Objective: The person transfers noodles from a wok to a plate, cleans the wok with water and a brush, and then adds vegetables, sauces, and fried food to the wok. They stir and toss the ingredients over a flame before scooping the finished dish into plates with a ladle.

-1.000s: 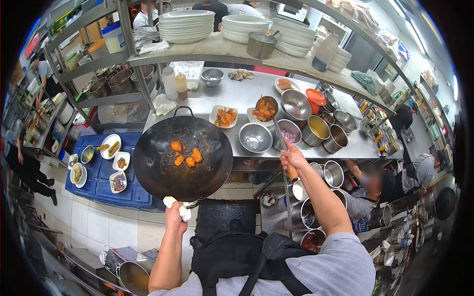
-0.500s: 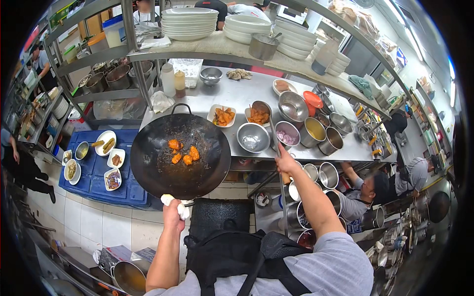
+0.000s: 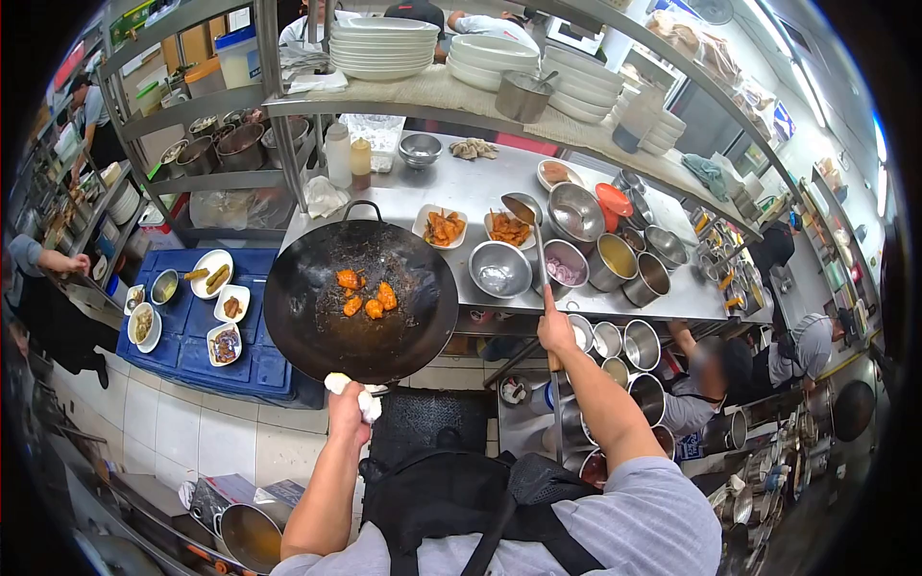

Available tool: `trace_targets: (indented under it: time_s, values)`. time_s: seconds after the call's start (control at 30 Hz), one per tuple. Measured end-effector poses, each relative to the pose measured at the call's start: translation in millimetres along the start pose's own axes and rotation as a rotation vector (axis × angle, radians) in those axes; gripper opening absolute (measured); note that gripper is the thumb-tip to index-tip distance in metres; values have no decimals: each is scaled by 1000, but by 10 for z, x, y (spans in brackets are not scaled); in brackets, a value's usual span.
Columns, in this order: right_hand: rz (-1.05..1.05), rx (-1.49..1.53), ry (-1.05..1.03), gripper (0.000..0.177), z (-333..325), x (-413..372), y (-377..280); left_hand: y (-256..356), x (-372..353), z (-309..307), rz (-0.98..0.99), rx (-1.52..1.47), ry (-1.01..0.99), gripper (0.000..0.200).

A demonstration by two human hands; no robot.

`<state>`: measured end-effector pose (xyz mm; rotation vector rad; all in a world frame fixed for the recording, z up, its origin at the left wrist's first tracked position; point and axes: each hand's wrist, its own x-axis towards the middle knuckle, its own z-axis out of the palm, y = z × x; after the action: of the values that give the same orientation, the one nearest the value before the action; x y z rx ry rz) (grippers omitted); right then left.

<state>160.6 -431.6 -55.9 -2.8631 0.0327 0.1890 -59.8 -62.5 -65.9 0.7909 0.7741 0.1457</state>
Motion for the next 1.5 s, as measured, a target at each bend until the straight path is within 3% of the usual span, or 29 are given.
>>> trace_targets:
  time_s: [0.13,0.2,0.23,0.3,0.37,0.43,0.53,0.63,0.7,0.77,0.83,0.93,1.03,1.07,1.1,1.17,1.2,1.23,1.27,1.3,1.4,1.5]
  values:
    - [-66,63,62,83,83,39,208,-76,53,-44,7,11,-17,15]
    - [-362,144,274,79,229,154,414,-83,34,-21,7,11,-16,15]
    - [-365,147,276,79,156,81,371,-78,3,20,3,3,-9,14]
    - [37,859,-182,76,-137,-239,44,-75,2,40,21,-22,40,13]
    - [44,1269,-290,75,-357,-582,-123,0,51,-55,24,-37,16,13]
    - [-26,1421,-431,75,-619,-877,-180,247,-230,-31,32,-88,-6,13]
    - [-117,1447,-606,75,-893,-1208,-391,534,-611,236,-25,-213,70,11]
    - [-135,1418,-688,76,-929,-1340,-795,422,314,66,-26,-123,-84,21]
    - [-145,1286,-635,74,-947,-1468,-1066,315,107,63,51,-108,-46,17]
    - [-225,1274,-719,74,-939,-1533,-1137,368,-302,327,217,-131,-3,14]
    - [-198,1243,-773,75,-1026,-1593,-1219,450,-413,172,131,-107,73,11]
    - [-225,1017,-683,74,-1003,-1618,-1403,743,-376,147,56,-134,39,7]
    - [-360,746,-512,77,-844,-1622,-1448,236,-527,159,341,3,-5,24]
    - [-534,550,-260,78,-539,-1485,-1350,82,-610,225,423,41,-6,33]
    - [-526,551,-266,78,-589,-1518,-1435,-48,-701,262,500,82,-2,43]
    - [-247,680,-601,79,-760,-1620,-1653,-248,-565,256,552,261,28,42]
    - [-233,882,-800,77,-709,-1580,-1616,-213,-505,304,513,183,86,41]
    - [-230,879,-795,77,-671,-1522,-1627,-120,-479,412,471,106,140,39]
    - [-110,1150,-982,74,-630,-1456,-1664,64,-433,354,364,119,-16,28]
    - [23,1419,-1169,72,-557,-1423,-1691,199,-416,328,316,61,-48,15]
    - [125,1529,-1236,67,-278,-1380,-1632,232,-429,114,96,-73,-34,8]
    - [165,1555,-1233,67,-225,-1424,-1475,120,-444,31,75,-69,7,8]
